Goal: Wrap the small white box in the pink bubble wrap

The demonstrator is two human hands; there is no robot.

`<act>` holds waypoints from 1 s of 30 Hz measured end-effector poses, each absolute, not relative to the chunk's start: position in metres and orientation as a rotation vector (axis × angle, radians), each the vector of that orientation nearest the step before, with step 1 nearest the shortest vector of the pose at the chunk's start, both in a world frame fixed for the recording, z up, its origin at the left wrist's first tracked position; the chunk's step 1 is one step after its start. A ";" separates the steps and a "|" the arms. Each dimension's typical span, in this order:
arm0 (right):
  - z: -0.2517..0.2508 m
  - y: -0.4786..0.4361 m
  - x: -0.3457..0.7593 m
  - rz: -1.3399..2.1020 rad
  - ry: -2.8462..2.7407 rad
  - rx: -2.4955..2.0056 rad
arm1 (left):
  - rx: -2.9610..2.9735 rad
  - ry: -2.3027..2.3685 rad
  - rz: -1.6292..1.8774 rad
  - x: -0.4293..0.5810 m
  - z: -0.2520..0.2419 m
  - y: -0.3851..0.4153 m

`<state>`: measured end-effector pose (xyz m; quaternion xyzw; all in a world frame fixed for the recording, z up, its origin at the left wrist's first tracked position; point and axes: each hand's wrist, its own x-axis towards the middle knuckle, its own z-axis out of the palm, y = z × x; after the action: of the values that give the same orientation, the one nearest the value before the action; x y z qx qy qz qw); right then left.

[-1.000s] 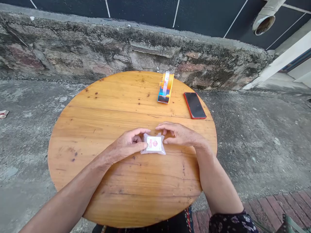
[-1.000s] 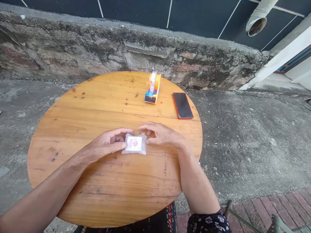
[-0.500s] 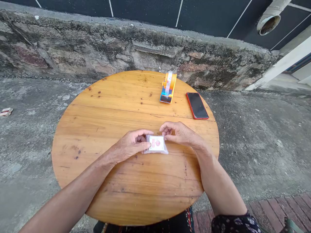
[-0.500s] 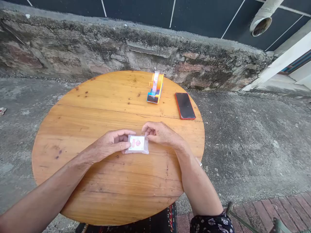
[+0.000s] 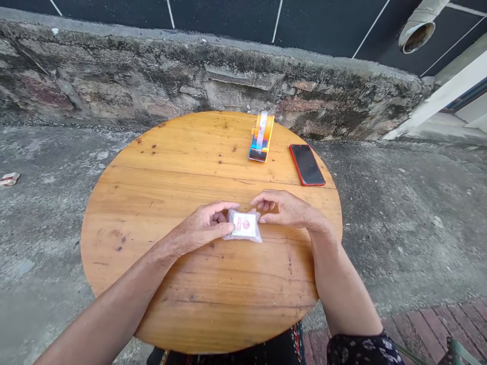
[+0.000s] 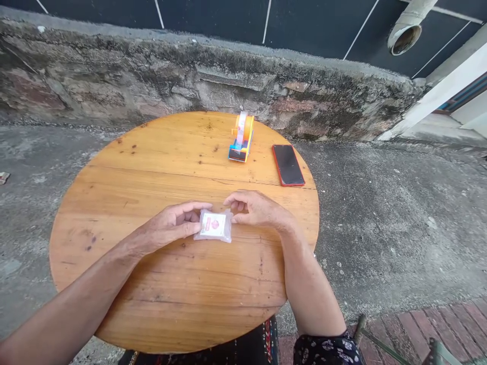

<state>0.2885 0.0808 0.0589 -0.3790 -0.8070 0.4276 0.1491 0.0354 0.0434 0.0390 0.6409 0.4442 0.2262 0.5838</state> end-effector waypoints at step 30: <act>0.060 0.078 0.286 1.055 -2.293 -1.003 | 1.540 0.976 0.552 0.035 0.037 0.044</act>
<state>0.2858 0.0780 0.0600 -0.3610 -0.8251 0.3797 0.2113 0.0351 0.0436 0.0367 0.6587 0.4177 0.2362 0.5796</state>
